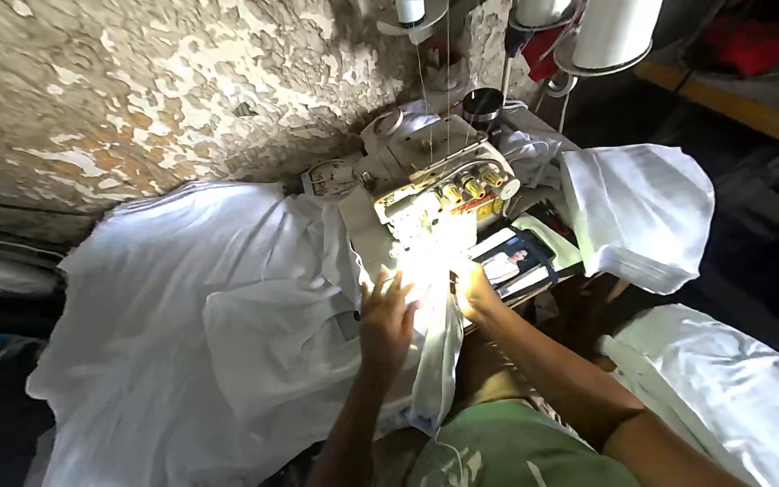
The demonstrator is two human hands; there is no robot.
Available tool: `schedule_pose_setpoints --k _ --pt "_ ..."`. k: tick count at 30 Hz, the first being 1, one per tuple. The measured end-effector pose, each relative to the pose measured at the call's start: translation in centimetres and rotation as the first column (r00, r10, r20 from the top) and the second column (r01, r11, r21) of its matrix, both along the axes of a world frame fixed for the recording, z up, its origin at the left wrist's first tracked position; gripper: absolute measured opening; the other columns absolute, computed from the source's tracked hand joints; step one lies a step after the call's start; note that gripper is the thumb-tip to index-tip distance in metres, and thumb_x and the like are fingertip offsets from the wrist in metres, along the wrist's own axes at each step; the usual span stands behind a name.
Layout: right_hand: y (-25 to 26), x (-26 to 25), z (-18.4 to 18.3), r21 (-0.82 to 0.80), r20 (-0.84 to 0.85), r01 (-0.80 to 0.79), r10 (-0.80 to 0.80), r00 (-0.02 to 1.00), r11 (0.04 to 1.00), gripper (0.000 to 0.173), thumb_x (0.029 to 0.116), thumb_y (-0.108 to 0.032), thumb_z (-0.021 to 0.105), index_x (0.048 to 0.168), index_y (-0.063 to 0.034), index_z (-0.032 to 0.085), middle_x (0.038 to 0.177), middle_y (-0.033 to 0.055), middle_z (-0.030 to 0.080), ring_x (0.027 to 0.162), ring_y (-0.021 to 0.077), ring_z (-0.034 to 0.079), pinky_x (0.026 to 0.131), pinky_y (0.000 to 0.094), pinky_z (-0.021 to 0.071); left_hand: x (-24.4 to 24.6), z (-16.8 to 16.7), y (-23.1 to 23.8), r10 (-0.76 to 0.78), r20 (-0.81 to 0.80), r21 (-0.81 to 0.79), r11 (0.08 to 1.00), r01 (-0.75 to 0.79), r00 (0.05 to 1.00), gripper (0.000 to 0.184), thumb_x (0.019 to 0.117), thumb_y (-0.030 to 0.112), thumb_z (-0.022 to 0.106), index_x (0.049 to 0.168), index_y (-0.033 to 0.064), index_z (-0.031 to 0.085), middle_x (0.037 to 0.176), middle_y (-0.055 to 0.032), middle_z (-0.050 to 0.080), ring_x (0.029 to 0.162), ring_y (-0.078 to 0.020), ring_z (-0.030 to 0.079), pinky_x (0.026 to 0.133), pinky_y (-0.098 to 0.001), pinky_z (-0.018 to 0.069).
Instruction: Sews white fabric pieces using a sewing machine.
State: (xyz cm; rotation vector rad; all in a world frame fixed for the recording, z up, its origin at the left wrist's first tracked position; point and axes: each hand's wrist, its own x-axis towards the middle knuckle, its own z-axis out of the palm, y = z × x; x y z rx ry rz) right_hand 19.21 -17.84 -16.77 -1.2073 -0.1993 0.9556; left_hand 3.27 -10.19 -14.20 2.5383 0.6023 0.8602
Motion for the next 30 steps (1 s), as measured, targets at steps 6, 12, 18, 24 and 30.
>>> schedule_pose_setpoints --k 6,12,18,24,30 --pt "-2.3 -1.6 1.9 0.122 0.168 -0.063 0.042 0.985 0.991 0.01 0.1006 -0.008 0.062 0.091 -0.0077 0.059 0.077 -0.0018 0.061 0.068 0.0044 0.058 0.069 0.0226 0.0517 -0.2 2.4 4.4 -0.076 -0.197 0.092 0.991 0.096 0.977 0.025 0.0978 0.025 0.065 0.101 0.0034 0.076 0.093 -0.0127 0.073 0.098 -0.0357 0.07 0.104 -0.0827 0.0227" --pt "-4.7 -2.2 2.9 0.2 0.234 -0.153 0.104 0.967 0.968 0.013 0.0996 -0.004 0.057 0.091 -0.0093 0.064 0.077 -0.0053 0.064 0.071 0.0016 0.061 0.07 0.0212 0.0535 -3.6 2.6 3.3 -0.071 -0.038 -0.019 0.997 0.071 0.997 0.023 0.0931 0.029 0.068 0.086 0.0081 0.076 0.083 -0.0037 0.071 0.087 -0.0182 0.069 0.109 -0.0723 0.0237" --pt "-7.3 -4.2 6.0 0.469 0.523 -0.641 0.394 0.756 0.607 0.017 0.1037 -0.009 0.054 0.101 -0.0021 0.069 0.095 -0.0077 0.067 0.084 -0.0099 0.058 0.075 0.0109 0.0487 -13.3 1.9 4.3 0.225 0.048 -0.027 0.974 -0.223 0.973 0.048 0.096 0.04 0.068 0.109 -0.0062 0.066 0.118 -0.0263 0.066 0.125 -0.0397 0.057 0.114 -0.0647 0.0287" --pt "-5.2 -5.8 6.2 0.186 0.782 -0.915 0.51 0.358 0.358 0.03 0.1063 -0.012 0.051 0.108 0.0114 0.07 0.092 0.0181 0.073 0.08 0.017 0.071 0.077 0.0337 0.0573 -24.8 -2.8 8.2 0.834 -0.355 -0.068 0.428 -0.901 0.422 0.086 0.0955 0.051 0.064 0.155 -0.0042 0.036 0.163 -0.0381 0.012 0.15 -0.0607 0.007 0.113 -0.0799 0.0098" --pt "-1.6 -7.4 6.8 0.018 0.863 -0.892 0.444 0.242 0.451 0.024 0.1013 -0.015 0.062 0.106 0.0059 0.074 0.092 0.0179 0.074 0.083 0.027 0.072 0.078 0.0473 0.0555 -24.4 -2.5 7.9 0.706 -0.353 -0.274 0.549 -0.79 0.614 0.048 0.1014 0.027 0.061 0.122 -0.0157 0.061 0.141 -0.0385 0.05 0.137 -0.0513 0.043 0.111 -0.0716 0.025"
